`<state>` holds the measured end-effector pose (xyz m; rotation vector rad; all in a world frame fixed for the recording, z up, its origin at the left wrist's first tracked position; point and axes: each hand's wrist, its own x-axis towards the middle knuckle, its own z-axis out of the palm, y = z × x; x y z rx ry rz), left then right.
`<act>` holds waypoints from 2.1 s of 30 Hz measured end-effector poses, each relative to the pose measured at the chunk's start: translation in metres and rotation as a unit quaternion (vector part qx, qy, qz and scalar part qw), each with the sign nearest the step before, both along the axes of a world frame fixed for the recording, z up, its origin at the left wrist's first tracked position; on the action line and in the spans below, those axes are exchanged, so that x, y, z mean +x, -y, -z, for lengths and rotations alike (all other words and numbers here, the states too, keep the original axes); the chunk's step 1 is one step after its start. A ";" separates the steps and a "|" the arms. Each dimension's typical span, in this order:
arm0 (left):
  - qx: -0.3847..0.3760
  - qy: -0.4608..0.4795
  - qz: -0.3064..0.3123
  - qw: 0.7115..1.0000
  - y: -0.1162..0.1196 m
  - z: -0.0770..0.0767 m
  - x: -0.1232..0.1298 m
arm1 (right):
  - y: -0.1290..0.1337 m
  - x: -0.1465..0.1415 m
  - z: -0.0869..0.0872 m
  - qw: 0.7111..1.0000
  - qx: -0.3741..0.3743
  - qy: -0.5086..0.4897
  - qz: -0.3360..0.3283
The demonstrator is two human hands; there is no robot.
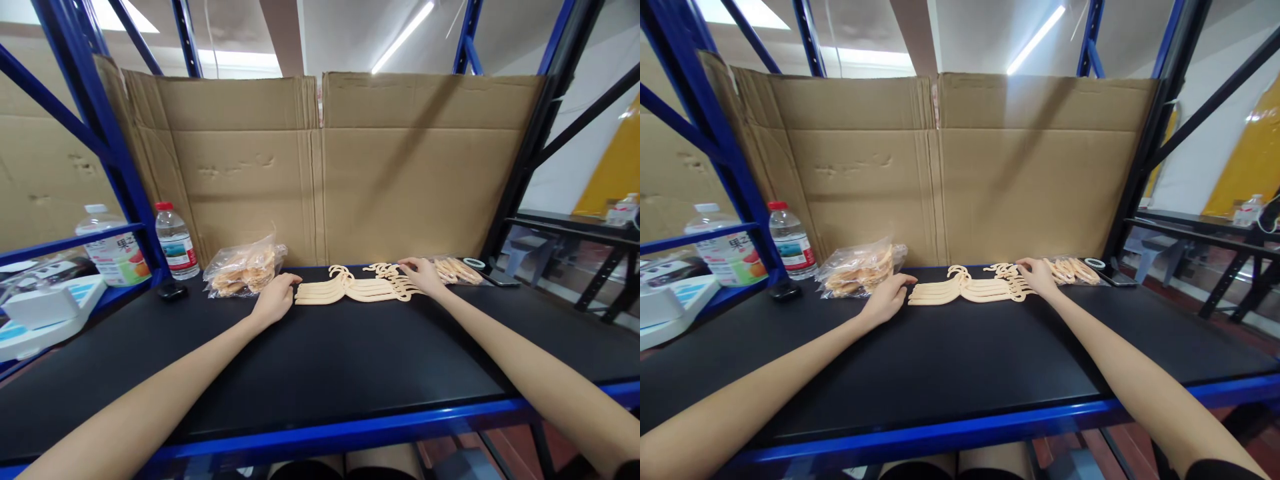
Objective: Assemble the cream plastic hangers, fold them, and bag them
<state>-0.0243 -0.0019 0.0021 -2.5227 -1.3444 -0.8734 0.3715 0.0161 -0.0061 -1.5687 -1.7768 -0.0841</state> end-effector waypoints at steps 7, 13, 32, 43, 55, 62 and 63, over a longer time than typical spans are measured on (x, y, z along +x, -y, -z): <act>0.036 -0.103 0.052 0.993 0.019 -0.004 0.013 | -0.007 -0.007 -0.008 0.998 -0.034 0.057 -0.002; 0.070 -0.179 0.099 0.976 0.032 -0.011 0.022 | -0.014 -0.012 -0.018 0.988 -0.082 0.128 -0.004; 0.074 -0.188 0.231 0.952 0.070 -0.012 0.055 | -0.013 -0.007 -0.008 0.987 0.039 0.155 -0.031; -0.082 -0.087 0.291 0.949 0.091 -0.009 0.069 | 0.009 -0.003 -0.029 0.988 0.152 -0.025 0.008; -0.464 0.376 0.198 0.777 0.096 -0.008 0.086 | 0.056 -0.090 -0.037 0.894 -0.001 -0.377 -0.243; -0.464 0.539 0.157 0.685 0.094 -0.010 0.084 | 0.091 -0.144 -0.013 0.791 -0.210 -0.442 -0.366; -0.460 0.542 0.154 0.686 0.094 -0.011 0.083 | 0.092 -0.145 -0.012 0.795 -0.220 -0.422 -0.375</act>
